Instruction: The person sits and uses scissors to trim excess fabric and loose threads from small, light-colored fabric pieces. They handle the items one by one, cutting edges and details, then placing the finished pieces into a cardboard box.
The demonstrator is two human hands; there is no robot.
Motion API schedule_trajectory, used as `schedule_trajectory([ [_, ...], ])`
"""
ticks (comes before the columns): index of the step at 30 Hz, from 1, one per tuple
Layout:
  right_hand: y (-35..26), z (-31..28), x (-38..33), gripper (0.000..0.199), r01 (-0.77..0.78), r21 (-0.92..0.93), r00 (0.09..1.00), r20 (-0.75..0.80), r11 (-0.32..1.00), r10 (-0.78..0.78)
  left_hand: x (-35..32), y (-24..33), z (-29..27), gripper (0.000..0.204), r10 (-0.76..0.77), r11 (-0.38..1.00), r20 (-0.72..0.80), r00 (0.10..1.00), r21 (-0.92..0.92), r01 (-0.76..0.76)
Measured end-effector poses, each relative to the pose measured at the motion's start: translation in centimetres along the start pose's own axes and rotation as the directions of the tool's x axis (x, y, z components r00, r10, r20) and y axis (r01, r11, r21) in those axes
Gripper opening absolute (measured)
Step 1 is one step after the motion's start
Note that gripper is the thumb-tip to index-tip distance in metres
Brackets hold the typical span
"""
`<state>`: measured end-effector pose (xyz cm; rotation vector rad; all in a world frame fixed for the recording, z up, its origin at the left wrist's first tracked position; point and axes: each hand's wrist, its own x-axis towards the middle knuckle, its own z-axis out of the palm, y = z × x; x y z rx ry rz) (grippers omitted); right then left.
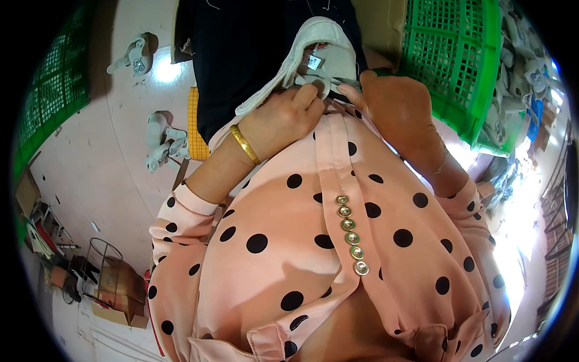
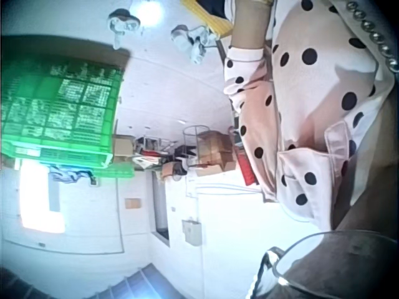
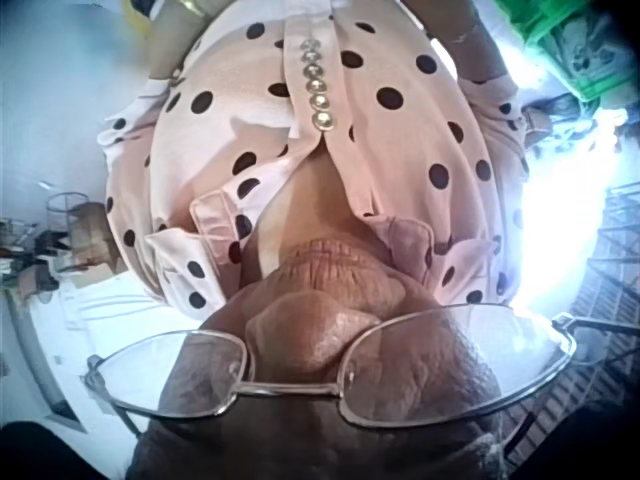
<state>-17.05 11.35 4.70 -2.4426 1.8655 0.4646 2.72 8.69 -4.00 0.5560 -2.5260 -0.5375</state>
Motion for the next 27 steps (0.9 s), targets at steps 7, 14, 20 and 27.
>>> schedule_trajectory([
  [7,-0.4,0.9,-0.3,0.045,-0.052,0.084,0.997,-0.049,0.995,0.056,0.3,0.2,-0.1,0.009,0.012,1.0,0.024,1.0,0.017,-0.013],
  [14,-0.6,1.1,-0.4,0.045,-0.024,0.096,0.998,-0.057,0.995,0.029,0.5,0.4,-0.1,0.009,0.02,0.998,0.03,0.999,0.063,-0.022],
  [20,-0.8,1.6,-0.3,0.046,-0.173,0.129,0.984,0.07,0.977,0.165,0.4,0.5,-0.1,0.011,0.002,0.998,0.034,0.999,0.069,-0.004],
  [27,0.4,2.4,-0.5,0.048,-0.17,0.306,0.984,0.01,0.937,0.175,0.2,0.5,-0.3,0.014,-0.034,0.999,0.033,0.999,0.026,0.033],
])
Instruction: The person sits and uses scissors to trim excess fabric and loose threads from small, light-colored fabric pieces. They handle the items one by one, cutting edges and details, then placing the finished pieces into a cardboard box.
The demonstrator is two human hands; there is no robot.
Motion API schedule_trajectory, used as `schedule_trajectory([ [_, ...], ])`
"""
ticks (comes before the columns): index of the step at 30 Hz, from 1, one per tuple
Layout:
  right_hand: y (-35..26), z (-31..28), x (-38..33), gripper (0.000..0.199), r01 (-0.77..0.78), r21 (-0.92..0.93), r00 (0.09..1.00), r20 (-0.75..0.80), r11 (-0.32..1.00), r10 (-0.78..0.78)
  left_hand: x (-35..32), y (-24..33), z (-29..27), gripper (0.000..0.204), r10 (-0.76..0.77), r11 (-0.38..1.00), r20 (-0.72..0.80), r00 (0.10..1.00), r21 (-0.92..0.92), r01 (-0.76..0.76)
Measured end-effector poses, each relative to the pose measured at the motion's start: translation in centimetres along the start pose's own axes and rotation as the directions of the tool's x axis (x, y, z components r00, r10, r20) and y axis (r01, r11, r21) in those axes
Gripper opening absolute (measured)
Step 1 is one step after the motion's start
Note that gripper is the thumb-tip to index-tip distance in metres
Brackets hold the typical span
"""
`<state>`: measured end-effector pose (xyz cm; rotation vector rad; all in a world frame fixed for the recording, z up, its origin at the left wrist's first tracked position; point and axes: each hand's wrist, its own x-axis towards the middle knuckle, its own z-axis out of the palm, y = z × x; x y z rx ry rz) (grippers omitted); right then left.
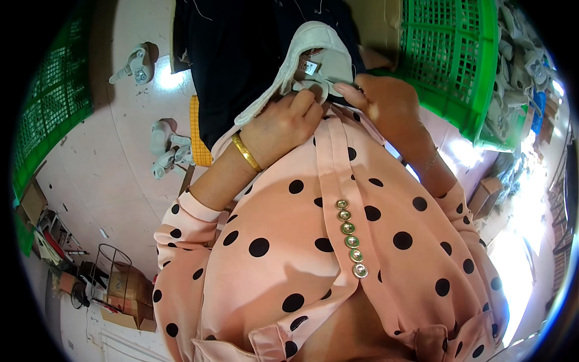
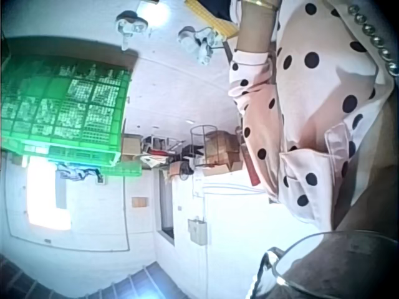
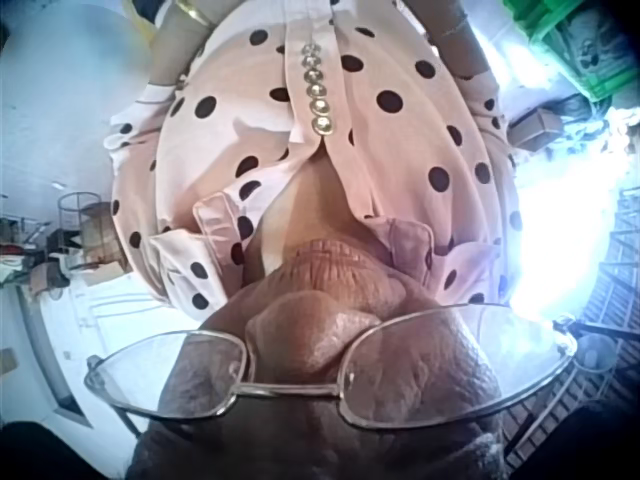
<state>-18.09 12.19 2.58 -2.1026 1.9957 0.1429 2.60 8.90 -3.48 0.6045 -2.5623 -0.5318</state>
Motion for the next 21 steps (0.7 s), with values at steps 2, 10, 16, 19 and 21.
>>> schedule_trajectory([
  [2,0.4,0.0,0.2,0.046,-0.064,0.1,0.997,-0.024,0.993,0.067,-0.2,-0.1,0.1,0.015,-0.032,0.998,-0.029,0.999,-0.047,0.031],
  [10,0.6,2.1,1.6,0.032,-0.077,0.528,0.988,-0.072,0.846,0.135,1.1,0.5,0.4,0.013,-0.367,0.917,-0.104,0.924,-0.207,0.341],
  [16,0.7,3.0,1.9,0.019,-0.152,0.683,0.986,0.061,0.714,0.152,3.6,-0.1,0.7,0.012,-0.488,0.866,0.083,0.869,-0.077,0.494],
  [19,0.6,3.0,2.3,0.019,-0.11,0.712,0.991,0.03,0.694,0.127,4.3,-0.3,0.7,0.013,-0.568,0.819,0.029,0.822,-0.079,0.569],
  [21,0.7,3.0,2.6,0.02,-0.059,0.711,0.995,-0.013,0.701,0.097,4.1,-0.6,0.7,0.009,-0.567,0.817,-0.009,0.824,-0.138,0.56],
])
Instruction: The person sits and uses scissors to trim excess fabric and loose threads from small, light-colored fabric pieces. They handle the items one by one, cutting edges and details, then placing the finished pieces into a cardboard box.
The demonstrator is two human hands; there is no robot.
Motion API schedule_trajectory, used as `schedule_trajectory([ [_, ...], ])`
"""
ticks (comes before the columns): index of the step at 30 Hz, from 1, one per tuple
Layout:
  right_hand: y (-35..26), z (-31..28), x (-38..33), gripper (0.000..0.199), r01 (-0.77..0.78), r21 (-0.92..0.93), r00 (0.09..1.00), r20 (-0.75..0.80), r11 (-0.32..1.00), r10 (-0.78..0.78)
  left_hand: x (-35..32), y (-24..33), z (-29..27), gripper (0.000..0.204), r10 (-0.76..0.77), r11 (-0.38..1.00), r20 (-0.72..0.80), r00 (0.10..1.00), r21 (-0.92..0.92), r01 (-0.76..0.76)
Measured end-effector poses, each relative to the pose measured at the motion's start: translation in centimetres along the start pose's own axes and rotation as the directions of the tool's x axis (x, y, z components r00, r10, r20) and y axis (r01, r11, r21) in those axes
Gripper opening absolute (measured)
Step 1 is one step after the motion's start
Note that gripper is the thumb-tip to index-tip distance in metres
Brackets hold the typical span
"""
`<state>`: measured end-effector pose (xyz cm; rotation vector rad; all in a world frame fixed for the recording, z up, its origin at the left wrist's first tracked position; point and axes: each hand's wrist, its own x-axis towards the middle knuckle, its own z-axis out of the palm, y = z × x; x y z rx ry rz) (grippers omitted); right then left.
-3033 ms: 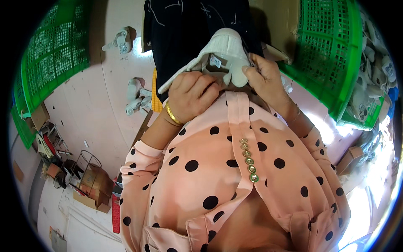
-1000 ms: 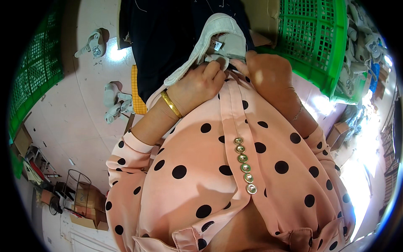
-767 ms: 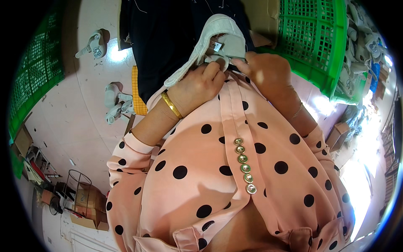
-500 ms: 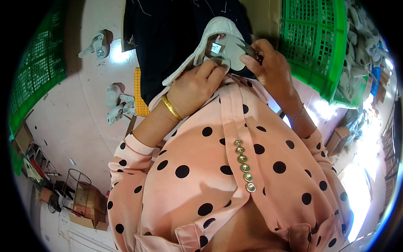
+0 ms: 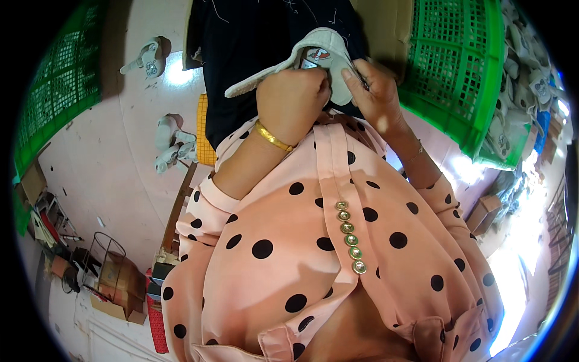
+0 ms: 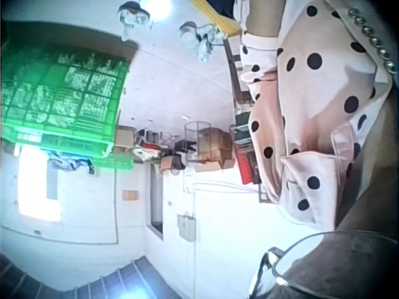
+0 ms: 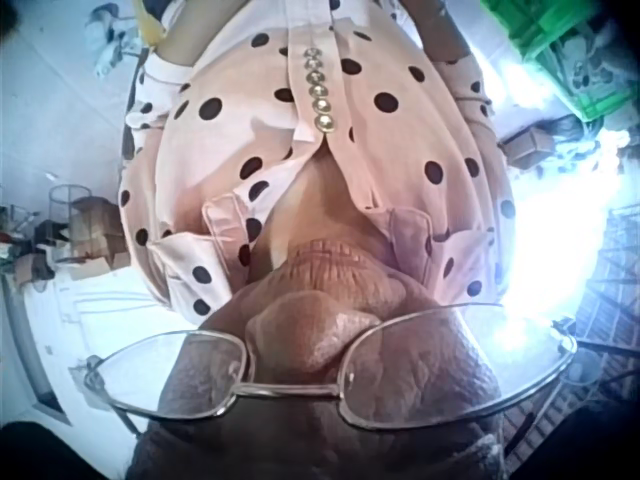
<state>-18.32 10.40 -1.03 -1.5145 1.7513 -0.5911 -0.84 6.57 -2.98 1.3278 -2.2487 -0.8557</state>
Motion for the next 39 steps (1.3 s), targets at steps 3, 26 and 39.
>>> schedule_trajectory([
  [3,0.3,0.1,0.2,0.02,0.048,0.01,0.999,-0.009,0.999,-0.048,-0.6,-0.3,0.0,0.01,-0.245,0.865,-0.111,0.963,-0.474,0.165],
  [26,0.5,0.0,0.9,0.021,0.099,0.054,0.99,0.096,0.994,-0.104,-0.9,0.0,-3.5,0.01,-0.18,0.832,-0.164,0.97,-0.551,0.061],
  [39,-2.2,-9.5,1.4,0.023,-0.204,0.243,0.976,-0.017,0.948,0.215,0.1,-4.3,-8.9,0.033,-0.088,0.983,-0.547,0.832,0.087,0.161],
])
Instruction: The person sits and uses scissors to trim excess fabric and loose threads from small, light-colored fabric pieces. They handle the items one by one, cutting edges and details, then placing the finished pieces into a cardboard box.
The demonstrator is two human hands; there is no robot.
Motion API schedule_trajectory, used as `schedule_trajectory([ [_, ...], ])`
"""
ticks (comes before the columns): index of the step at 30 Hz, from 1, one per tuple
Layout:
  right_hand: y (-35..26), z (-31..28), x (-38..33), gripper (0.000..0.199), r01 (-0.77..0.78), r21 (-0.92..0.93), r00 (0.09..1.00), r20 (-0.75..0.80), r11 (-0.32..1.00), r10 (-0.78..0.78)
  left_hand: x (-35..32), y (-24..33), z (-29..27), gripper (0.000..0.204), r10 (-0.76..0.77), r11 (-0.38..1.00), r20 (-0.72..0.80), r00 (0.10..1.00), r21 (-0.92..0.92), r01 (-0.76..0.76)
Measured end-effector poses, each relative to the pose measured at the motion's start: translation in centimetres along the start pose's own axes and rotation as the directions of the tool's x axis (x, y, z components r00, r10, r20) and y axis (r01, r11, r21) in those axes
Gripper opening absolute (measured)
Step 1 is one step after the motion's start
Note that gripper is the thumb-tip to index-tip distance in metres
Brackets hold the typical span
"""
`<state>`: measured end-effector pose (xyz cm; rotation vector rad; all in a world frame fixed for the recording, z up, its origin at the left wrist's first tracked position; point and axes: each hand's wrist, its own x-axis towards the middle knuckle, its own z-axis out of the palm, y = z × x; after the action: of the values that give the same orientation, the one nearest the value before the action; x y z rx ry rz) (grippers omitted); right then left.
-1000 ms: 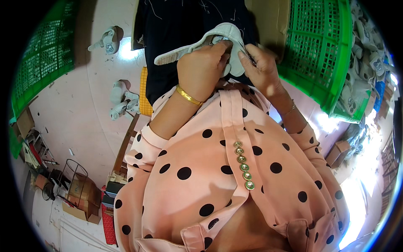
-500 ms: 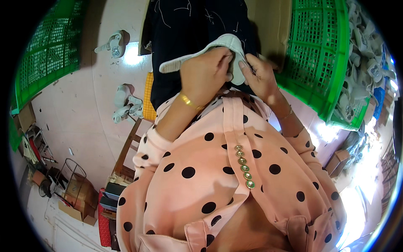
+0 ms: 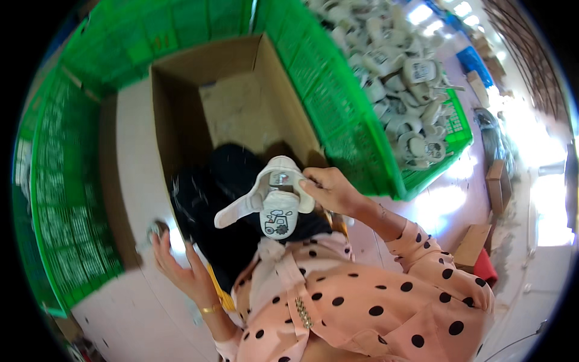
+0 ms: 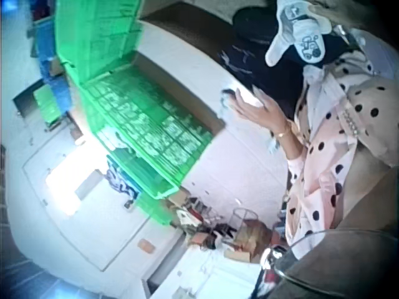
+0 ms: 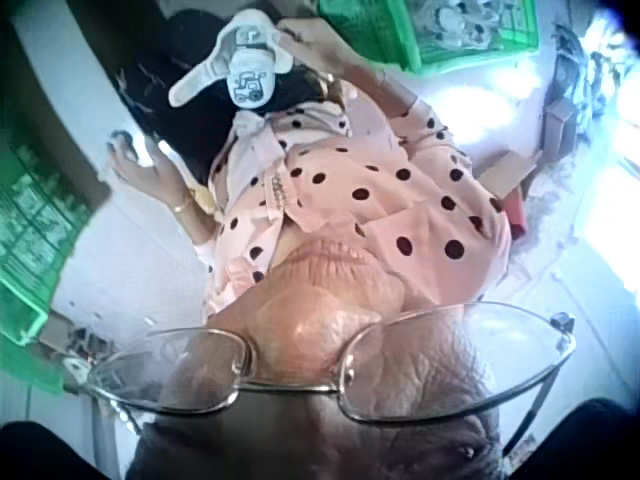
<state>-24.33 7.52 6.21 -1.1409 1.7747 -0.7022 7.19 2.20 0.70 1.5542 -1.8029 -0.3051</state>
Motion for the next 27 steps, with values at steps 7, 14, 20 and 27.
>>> schedule_trajectory([
  [7,-7.8,-14.0,2.8,0.032,0.24,0.108,0.702,-0.706,0.965,-0.095,1.1,-2.7,0.7,0.021,-0.145,0.926,0.186,0.972,-0.32,0.199],
  [14,-12.9,-33.2,11.1,0.037,0.665,0.328,0.452,-0.892,0.671,-0.012,2.0,-4.1,2.1,0.016,-0.148,0.918,0.162,0.976,-0.345,0.196],
  [20,-13.3,-14.4,15.0,0.062,0.389,0.446,0.863,-0.482,0.806,-0.15,1.1,-9.3,0.5,0.023,-0.562,0.734,0.15,0.814,-0.363,0.574],
  [27,-6.6,3.8,11.1,0.029,0.34,-0.017,0.94,0.002,0.94,-0.34,-1.7,-23.4,4.3,0.033,-0.736,0.591,0.118,0.666,-0.368,0.718],
])
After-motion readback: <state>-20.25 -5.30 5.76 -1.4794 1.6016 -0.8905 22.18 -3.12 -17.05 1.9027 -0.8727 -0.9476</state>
